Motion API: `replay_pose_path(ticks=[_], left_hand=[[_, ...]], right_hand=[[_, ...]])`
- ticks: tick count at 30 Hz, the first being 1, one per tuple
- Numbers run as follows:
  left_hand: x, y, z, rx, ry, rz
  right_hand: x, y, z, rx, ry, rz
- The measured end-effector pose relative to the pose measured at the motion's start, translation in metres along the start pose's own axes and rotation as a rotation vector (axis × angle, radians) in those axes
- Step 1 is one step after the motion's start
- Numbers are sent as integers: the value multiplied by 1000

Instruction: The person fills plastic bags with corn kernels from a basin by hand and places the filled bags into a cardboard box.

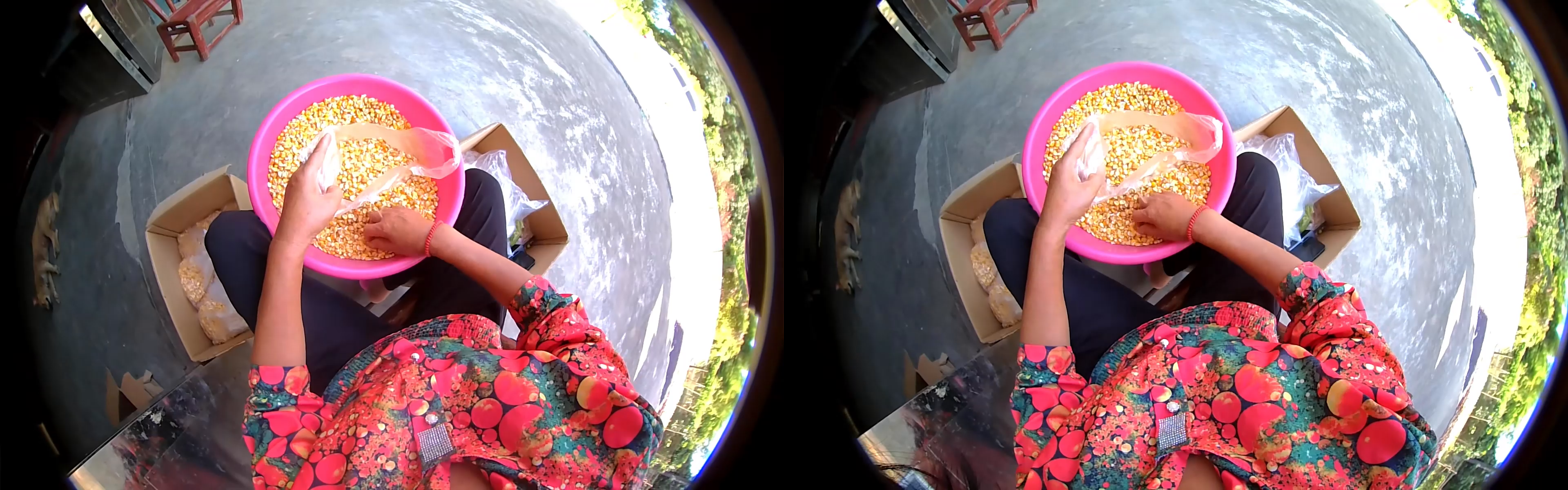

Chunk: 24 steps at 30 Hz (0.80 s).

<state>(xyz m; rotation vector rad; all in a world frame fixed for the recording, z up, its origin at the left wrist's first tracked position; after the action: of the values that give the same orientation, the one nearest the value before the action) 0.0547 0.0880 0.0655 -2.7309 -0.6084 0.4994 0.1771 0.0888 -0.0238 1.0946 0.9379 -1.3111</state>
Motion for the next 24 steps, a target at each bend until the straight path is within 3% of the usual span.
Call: replay_pose_path(ticks=[7, 9, 10, 12, 13, 16, 18, 20, 24], left_hand=[[-2, 0, -2, 0, 22, -8], [-3, 0, -3, -30, 40, -4], [-3, 0, -1, -30, 39, -6], [-3, 0, -2, 29, 40, -19], [-3, 0, -1, 29, 39, -21], [-2, 0, 3, 5, 29, -15], [-2, 0, 2, 11, 38, -22], [-1, 0, 1, 9, 39, -19], [-3, 0, -2, 33, 8, -23]], right_hand=[[17, -4, -21, 171, -92, 92], [-9, -5, -29, 168, -528, -221], [-14, -5, -30, 166, -527, -220], [27, 6, -42, 518, -1384, 100], [24, 7, -41, 556, -1567, 19], [3, 19, -42, 732, -1720, -136], [-12, 15, -46, 512, -1476, -219], [6, 17, -45, 604, -1756, -109], [-23, 6, -31, 514, -1770, -111]])
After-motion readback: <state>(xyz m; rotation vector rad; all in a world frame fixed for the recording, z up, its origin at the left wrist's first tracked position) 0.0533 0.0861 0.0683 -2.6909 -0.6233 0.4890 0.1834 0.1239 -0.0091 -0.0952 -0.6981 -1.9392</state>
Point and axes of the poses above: each hand's wrist, its own y-axis away from the middle knuckle, its own x-axis out of the palm, z = x × y, the point moved 10 cm from there along -y, towards the middle knuckle, and after that the axes turned 10 degrees about y, right-handed, at the moved point
